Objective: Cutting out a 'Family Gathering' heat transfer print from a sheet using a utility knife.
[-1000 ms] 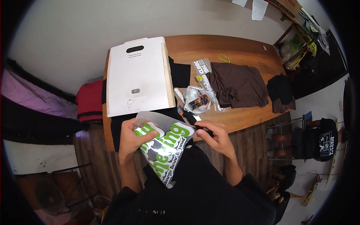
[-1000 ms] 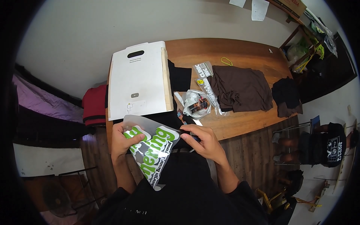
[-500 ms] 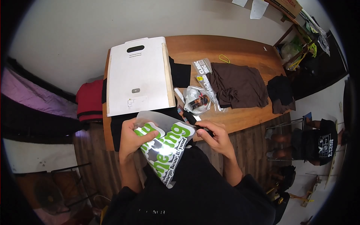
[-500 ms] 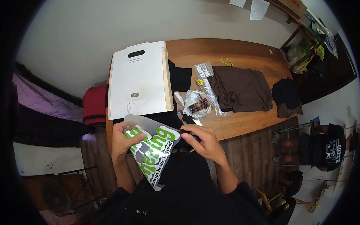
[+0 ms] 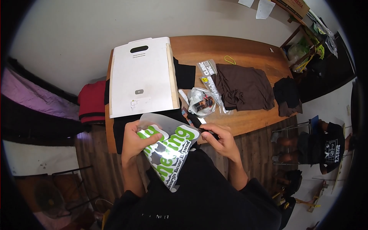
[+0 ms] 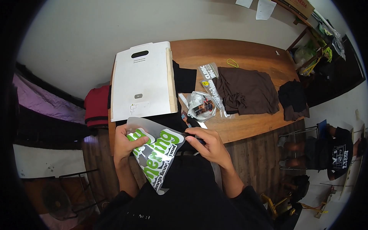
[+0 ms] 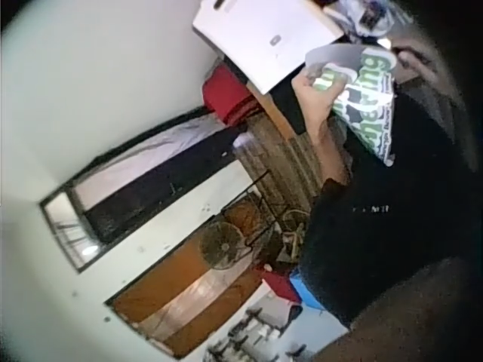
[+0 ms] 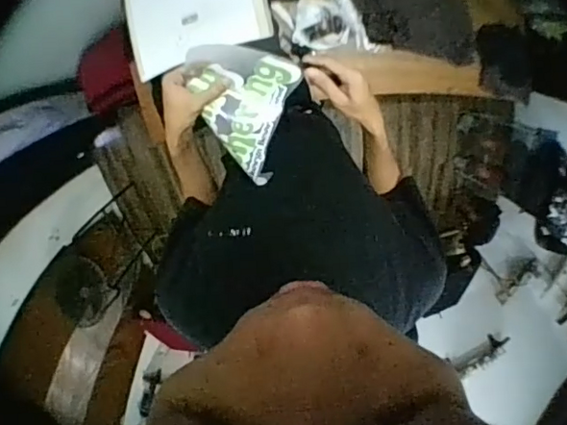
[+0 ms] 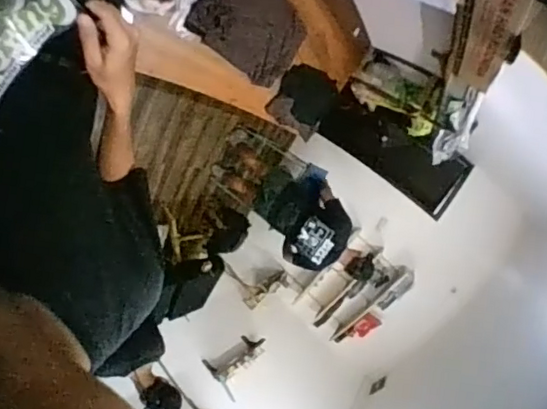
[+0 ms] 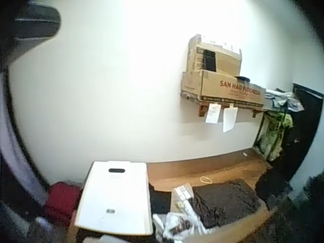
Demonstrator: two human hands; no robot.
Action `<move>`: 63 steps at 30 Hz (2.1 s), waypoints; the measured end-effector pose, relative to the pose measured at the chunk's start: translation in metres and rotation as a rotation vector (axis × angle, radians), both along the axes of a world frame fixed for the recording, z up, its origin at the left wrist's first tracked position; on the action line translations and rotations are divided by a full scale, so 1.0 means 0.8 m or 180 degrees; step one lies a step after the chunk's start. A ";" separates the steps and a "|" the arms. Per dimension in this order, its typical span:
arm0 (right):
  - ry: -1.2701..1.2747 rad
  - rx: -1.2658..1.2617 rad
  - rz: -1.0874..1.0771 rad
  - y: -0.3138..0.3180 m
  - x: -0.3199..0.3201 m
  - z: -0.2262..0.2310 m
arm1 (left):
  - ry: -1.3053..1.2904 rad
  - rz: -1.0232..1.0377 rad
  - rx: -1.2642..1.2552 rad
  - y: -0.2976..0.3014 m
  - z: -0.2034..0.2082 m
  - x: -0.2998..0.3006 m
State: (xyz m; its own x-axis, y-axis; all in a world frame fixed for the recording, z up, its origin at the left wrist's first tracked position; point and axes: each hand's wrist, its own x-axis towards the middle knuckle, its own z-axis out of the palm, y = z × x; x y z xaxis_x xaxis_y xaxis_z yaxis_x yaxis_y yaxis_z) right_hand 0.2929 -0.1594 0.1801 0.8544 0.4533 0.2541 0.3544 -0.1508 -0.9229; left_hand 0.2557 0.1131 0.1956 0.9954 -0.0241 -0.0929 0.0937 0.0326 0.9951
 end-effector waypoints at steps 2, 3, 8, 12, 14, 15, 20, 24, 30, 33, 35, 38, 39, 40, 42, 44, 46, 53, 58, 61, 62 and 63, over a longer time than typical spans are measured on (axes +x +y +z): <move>-0.0022 0.0004 0.0014 0.000 0.001 0.000 | -0.0015 -0.0009 0.0012 0.000 0.000 0.000; -0.0044 0.0010 0.0026 -0.001 0.001 -0.001 | -0.0024 -0.0012 0.0012 -0.001 0.000 0.001; -0.0033 -0.0050 0.0096 -0.002 0.001 0.002 | -0.0004 -0.0036 0.0034 0.001 0.002 0.001; -0.0107 -0.0125 0.0162 -0.004 0.003 0.006 | 0.0018 -0.0054 0.0040 0.000 0.003 0.002; -0.0096 -0.0113 0.0163 -0.004 0.003 0.006 | 0.0018 -0.0066 0.0060 0.001 0.003 0.003; -0.0087 -0.0101 0.0163 -0.005 0.003 0.006 | 0.0011 -0.0081 0.0083 0.001 0.002 0.004; -0.0075 -0.0233 0.0176 -0.007 0.006 0.008 | 0.0015 -0.0099 0.0085 0.003 0.003 0.006; 0.0091 -0.0217 0.0216 -0.010 0.007 0.002 | 0.0013 -0.0114 0.0051 0.002 0.000 0.008; 0.1001 0.1243 -0.0468 -0.014 0.022 -0.007 | 0.0020 -0.0024 -0.0016 0.004 -0.001 0.006; 0.1756 0.2155 -0.1129 -0.007 0.031 -0.005 | 0.0000 -0.0052 -0.0006 0.002 -0.006 0.011; 0.1894 0.2358 -0.1075 -0.008 0.032 -0.022 | -0.0017 -0.0039 0.0030 0.004 -0.006 0.008; 0.2151 0.2206 -0.0920 -0.018 0.025 -0.043 | 0.0066 -0.0015 -0.0062 0.000 -0.013 0.012; 0.2284 0.2049 -0.0834 -0.019 0.022 -0.044 | 0.0077 -0.0011 -0.0057 0.000 -0.013 0.011; 0.2361 0.1968 -0.0897 -0.016 0.019 -0.041 | 0.0088 -0.0010 -0.0054 0.000 -0.012 0.011; 0.2139 0.1556 -0.0775 -0.012 0.019 -0.035 | 0.0101 -0.0018 -0.0050 0.000 -0.010 0.010; 0.2001 0.1453 -0.0650 -0.013 0.017 -0.030 | 0.0114 -0.0041 -0.0053 0.000 -0.011 0.012; 0.1630 0.1077 -0.0396 -0.010 0.014 -0.021 | 0.0059 -0.0097 -0.0032 0.000 -0.010 0.012; 0.0686 0.0208 0.0210 -0.015 0.009 -0.011 | 0.0024 -0.0103 -0.0014 -0.002 -0.008 0.010; 0.0080 -0.0141 0.0016 -0.013 0.009 0.009 | 0.0037 -0.0110 -0.0022 -0.001 -0.004 0.008; 0.0052 -0.0278 0.0045 -0.013 0.010 0.015 | -0.0005 -0.0084 -0.0007 -0.001 0.002 0.006; 0.0073 -0.0311 0.0057 -0.014 0.010 0.014 | -0.0004 -0.0106 -0.0021 -0.001 -0.001 0.007; 0.0078 -0.0308 0.0051 -0.014 0.010 0.016 | 0.0010 -0.0103 -0.0029 -0.001 -0.001 0.007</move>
State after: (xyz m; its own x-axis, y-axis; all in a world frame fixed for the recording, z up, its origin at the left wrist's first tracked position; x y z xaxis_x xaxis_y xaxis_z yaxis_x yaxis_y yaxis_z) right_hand 0.3012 -0.1703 0.1932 0.8522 0.4885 0.1875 0.3350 -0.2341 -0.9127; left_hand 0.2615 0.1119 0.1948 0.9938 -0.0571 -0.0956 0.0979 0.0384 0.9945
